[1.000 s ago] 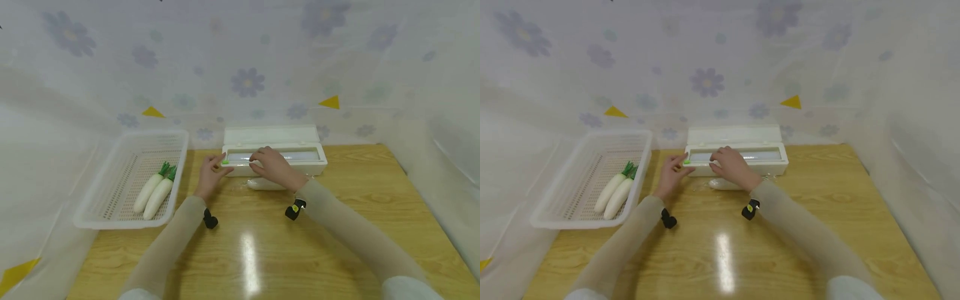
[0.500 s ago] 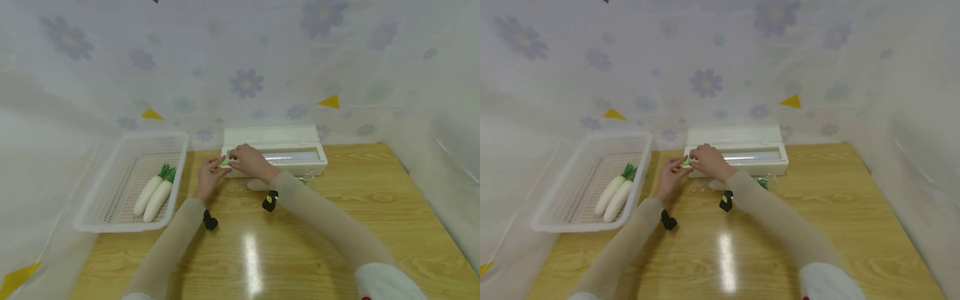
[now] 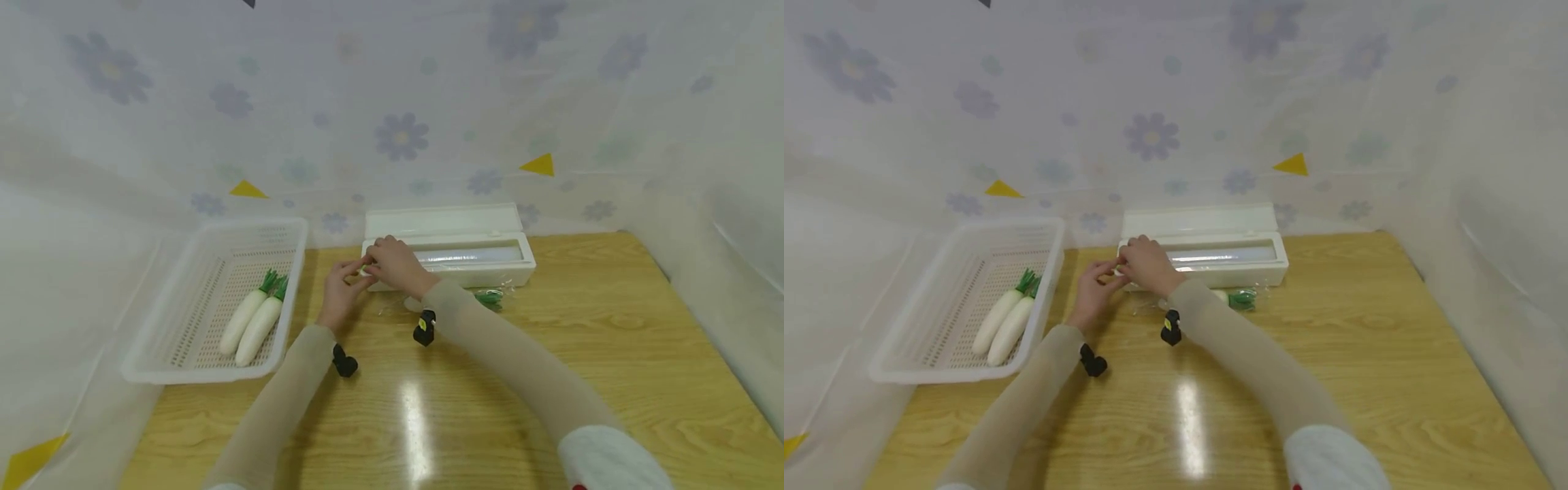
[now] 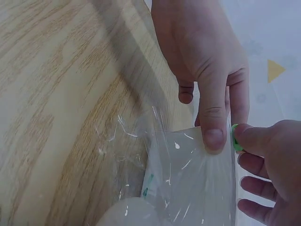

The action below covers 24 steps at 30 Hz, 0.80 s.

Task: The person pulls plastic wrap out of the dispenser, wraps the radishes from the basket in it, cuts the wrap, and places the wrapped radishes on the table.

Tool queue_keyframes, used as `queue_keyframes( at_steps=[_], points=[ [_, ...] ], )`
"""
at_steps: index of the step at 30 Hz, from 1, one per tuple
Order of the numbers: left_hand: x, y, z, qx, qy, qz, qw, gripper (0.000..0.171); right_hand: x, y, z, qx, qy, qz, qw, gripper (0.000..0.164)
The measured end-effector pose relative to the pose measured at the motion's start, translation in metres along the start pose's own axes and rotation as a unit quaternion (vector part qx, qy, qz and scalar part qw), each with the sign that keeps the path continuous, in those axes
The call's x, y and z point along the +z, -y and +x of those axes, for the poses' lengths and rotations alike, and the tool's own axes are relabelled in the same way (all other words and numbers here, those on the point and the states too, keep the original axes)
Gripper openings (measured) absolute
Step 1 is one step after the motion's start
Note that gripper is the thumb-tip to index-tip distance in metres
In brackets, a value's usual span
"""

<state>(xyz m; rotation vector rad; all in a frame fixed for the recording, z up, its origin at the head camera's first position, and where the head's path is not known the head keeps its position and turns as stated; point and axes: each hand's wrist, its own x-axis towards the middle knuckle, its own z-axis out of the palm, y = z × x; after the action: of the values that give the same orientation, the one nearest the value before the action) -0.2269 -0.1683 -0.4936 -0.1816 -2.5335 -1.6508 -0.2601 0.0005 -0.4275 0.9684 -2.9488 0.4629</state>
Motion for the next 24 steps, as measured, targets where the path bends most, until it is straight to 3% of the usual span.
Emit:
queue_keyframes(
  at_steps=[8,15,24],
  points=[
    [0.001,-0.001,-0.001,-0.006,-0.012,-0.008,0.9999,0.050,-0.005,-0.009,-0.003,-0.036,-0.010,-0.040,0.999,0.019],
    [0.004,-0.001,0.000,0.011,-0.018,0.004,0.9998,0.050,-0.009,-0.019,-0.007,-0.048,-0.007,-0.056,0.997,0.018],
    [0.004,0.003,0.000,0.088,-0.041,0.063,0.9932,0.048,-0.011,-0.034,-0.017,-0.067,-0.024,-0.054,0.996,0.018]
  ],
)
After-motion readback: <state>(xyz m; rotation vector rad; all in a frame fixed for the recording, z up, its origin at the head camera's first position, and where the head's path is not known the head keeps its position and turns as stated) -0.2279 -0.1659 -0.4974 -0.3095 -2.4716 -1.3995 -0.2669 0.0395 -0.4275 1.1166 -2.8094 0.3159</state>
